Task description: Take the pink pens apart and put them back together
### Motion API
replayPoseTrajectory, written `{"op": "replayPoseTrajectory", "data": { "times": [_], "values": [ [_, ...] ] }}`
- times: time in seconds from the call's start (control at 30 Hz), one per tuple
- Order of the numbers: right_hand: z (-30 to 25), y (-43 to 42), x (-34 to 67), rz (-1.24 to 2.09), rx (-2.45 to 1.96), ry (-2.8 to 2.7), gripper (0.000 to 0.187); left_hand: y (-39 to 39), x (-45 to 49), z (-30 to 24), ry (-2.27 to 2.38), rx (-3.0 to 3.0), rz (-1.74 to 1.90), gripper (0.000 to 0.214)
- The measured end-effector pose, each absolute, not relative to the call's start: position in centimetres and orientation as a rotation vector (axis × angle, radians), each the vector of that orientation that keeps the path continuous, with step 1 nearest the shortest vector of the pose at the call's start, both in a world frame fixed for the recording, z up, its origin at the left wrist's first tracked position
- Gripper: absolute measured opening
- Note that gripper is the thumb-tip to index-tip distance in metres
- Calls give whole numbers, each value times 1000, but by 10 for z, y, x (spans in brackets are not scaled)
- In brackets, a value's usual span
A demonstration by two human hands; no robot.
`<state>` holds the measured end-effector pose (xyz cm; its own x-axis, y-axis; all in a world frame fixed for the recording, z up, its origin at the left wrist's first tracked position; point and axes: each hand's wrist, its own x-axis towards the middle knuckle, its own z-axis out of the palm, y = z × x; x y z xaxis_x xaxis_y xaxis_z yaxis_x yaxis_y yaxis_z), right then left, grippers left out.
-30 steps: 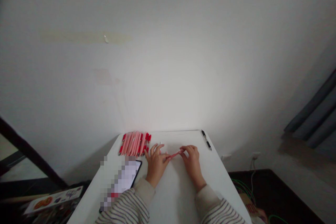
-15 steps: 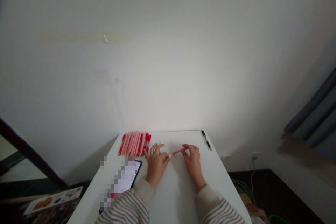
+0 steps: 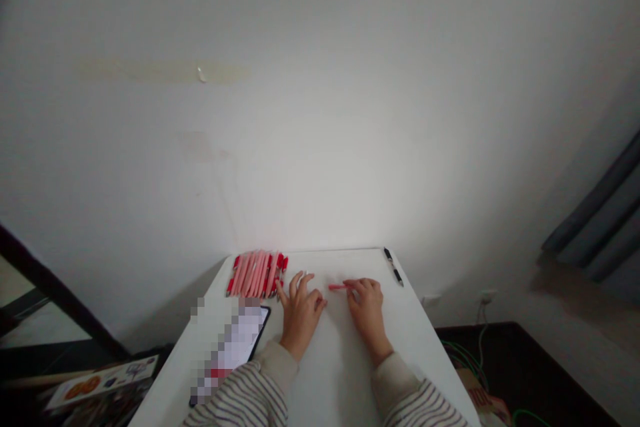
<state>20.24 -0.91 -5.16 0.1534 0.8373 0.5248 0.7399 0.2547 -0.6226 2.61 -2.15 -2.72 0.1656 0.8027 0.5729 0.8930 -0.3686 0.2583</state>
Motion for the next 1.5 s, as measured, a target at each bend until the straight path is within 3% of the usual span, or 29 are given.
{"op": "replayPoseTrajectory", "data": {
  "times": [0.83, 1.27, 1.5],
  "values": [
    [-55, -6, 203, 39, -1568, -1655, 26, -23, 24, -24, -1760, -2233, -1030, 6],
    [-59, -8, 204, -29, -1594, -1684, 33, -28, 10, -16, -1915, -1983, -968, 17],
    [-47, -15, 200, 31, -1628, -1750, 22, -28, 8, -15, -1985, -1912, -864, 21]
  ]
}}
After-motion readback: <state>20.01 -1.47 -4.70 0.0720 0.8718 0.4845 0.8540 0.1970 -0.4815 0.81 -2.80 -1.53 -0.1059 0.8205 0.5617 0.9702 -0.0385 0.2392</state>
